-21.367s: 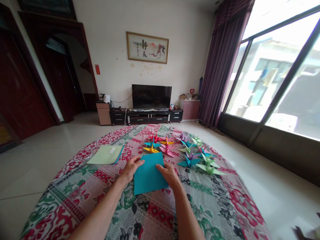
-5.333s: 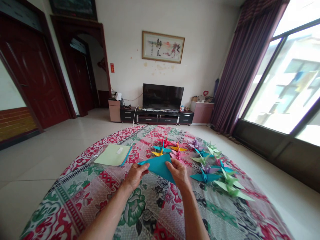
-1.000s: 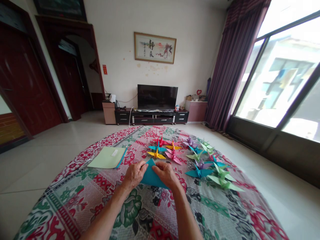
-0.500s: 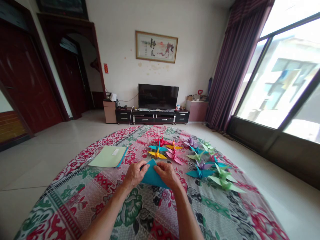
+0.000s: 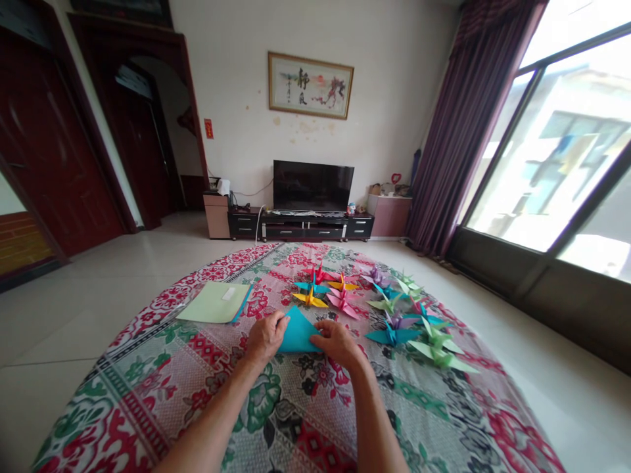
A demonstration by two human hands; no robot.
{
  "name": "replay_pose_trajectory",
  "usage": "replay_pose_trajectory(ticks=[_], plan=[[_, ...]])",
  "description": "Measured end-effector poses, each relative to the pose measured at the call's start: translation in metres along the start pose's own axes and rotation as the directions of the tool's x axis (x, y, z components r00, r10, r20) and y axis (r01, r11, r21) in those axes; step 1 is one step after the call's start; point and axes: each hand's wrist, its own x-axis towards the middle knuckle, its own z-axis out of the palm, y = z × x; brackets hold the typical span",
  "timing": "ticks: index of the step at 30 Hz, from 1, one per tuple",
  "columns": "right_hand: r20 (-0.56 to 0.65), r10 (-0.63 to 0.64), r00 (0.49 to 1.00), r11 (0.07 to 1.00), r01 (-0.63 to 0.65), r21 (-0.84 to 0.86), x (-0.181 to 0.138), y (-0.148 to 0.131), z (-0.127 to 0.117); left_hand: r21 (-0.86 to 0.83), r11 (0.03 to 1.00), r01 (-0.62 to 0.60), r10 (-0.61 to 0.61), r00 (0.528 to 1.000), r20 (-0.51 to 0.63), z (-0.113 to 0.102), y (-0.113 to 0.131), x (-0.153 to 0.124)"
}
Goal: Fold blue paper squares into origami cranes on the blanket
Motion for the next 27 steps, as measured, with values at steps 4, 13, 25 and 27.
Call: replay_pose_trajectory(ticks=[4,13,25,27], plan=[[-0.092,0.010,0.996,1.000,-0.008,0.029,0.001,0.011,-0.004,-0.013,0.999,0.048,-0.049,0.997,-0.062,-0.001,0.003,-0.002],[-0.277,0.004,0.961,0.853,0.141,0.503,-0.004,-0.002,0.012,-0.197,0.978,0.074,-0.135,0.939,-0.316,-0.007,-0.004,0.000],[-0.320,0.078,0.944,0.719,0.169,0.675,0.000,0.002,0.021,-0.258,0.964,0.061,-0.153,0.923,-0.353,-0.003,-0.004,0.001],[-0.315,0.086,0.945,0.718,0.160,0.677,0.000,0.001,0.021,-0.239,0.968,0.070,-0.154,0.923,-0.353,-0.002,-0.006,0.002]])
